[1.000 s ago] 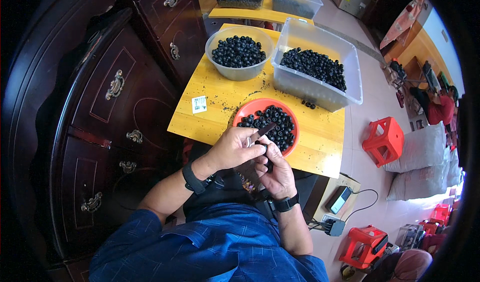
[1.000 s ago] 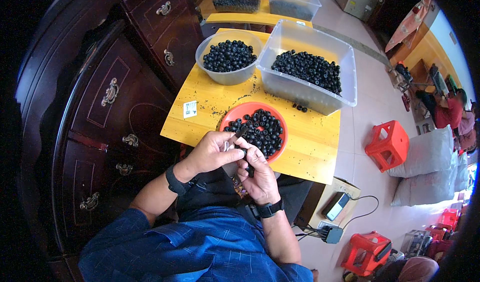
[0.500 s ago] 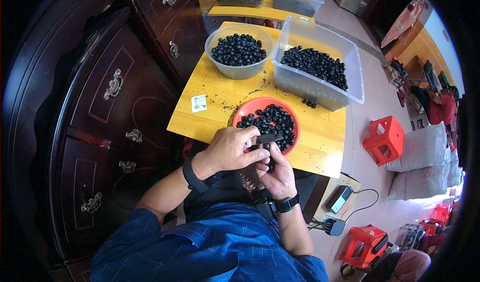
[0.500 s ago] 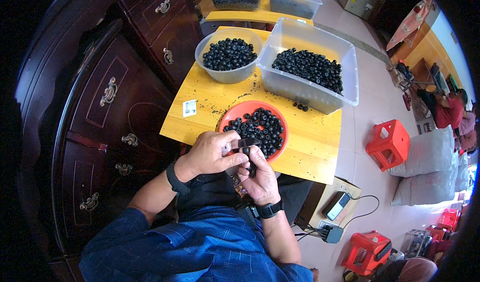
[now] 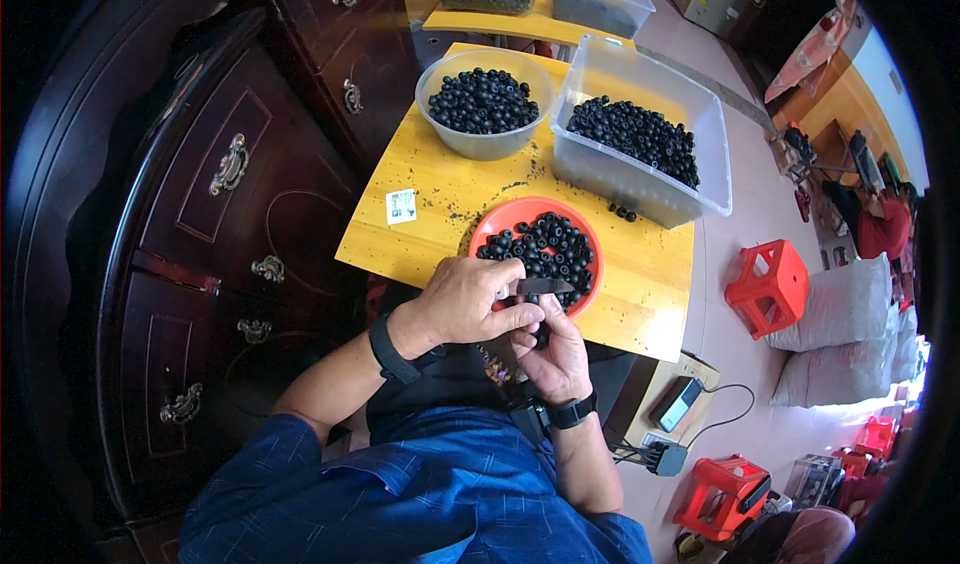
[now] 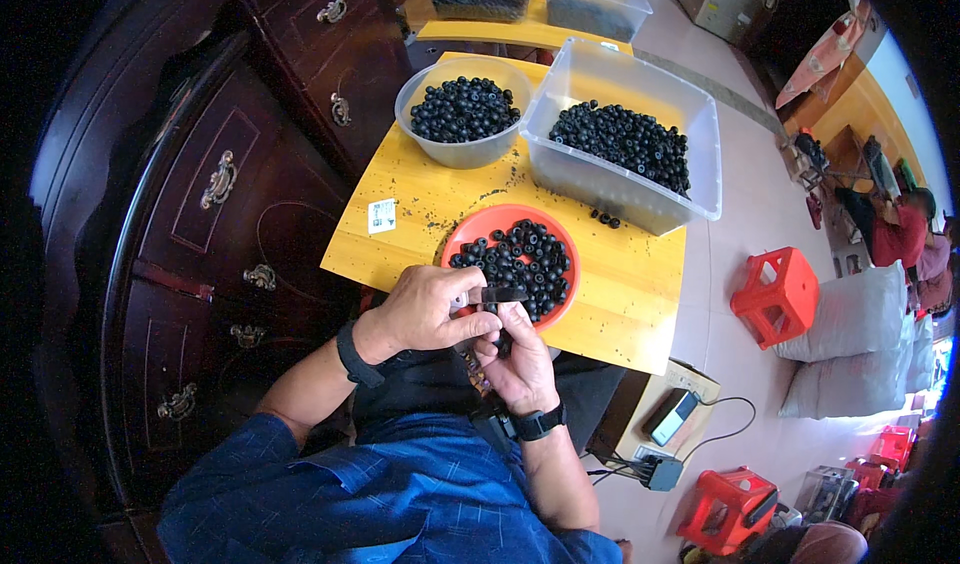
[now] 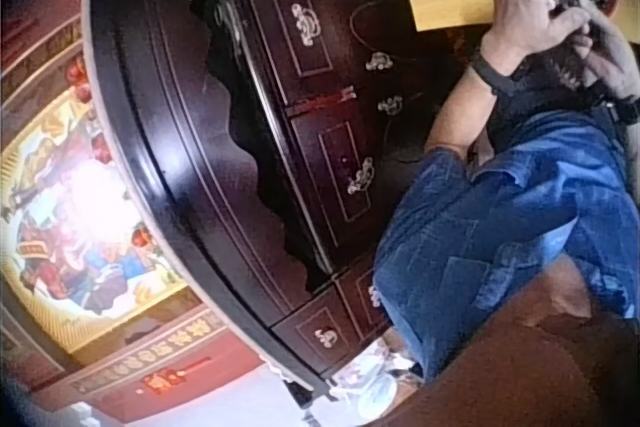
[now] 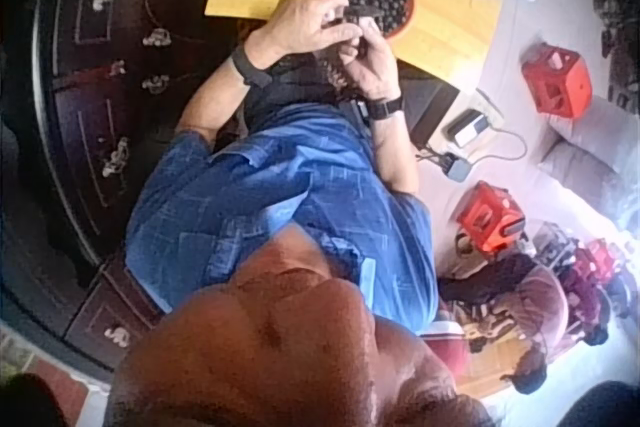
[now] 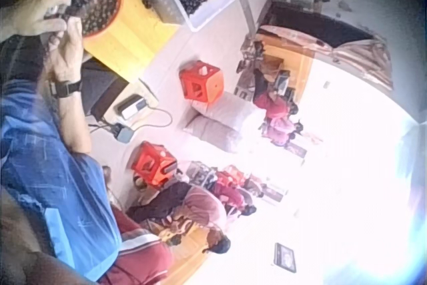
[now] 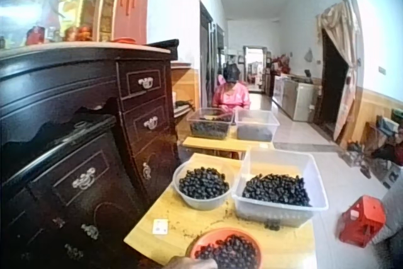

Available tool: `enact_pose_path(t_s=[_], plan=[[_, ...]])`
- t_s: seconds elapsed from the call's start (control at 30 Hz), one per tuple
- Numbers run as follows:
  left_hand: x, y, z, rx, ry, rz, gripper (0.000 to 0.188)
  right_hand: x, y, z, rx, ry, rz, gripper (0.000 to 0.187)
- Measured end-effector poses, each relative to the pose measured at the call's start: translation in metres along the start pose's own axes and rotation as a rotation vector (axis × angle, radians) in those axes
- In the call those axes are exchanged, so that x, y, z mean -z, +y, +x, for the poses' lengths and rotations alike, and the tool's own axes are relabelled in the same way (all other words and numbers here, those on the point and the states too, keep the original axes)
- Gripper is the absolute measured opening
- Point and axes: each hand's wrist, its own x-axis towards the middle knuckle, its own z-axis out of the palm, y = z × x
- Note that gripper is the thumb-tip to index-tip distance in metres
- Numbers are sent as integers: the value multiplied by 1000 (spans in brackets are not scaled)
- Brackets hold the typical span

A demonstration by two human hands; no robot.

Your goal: The recorder is using a small tool to trim or inspect black rubber or plastic rings at a table.

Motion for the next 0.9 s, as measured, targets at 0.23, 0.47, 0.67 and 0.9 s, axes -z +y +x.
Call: enact_pose_path(t_s=[0.23, 0.47, 0.67, 0.9], plan=[[1, 0, 0, -13, 6, 58, 39, 0, 3, 0, 44, 10, -7, 9], [-6, -4, -3, -21, -1, 79, 42, 0, 3, 0, 95, 48, -49, 9], [-1, -4, -2, 7, 71, -93, 29, -5, 2, 0, 91, -25, -13, 13], [-12, -1, -3, 196, 3, -899, 17, -8, 2, 1, 117, -64, -150, 13]])
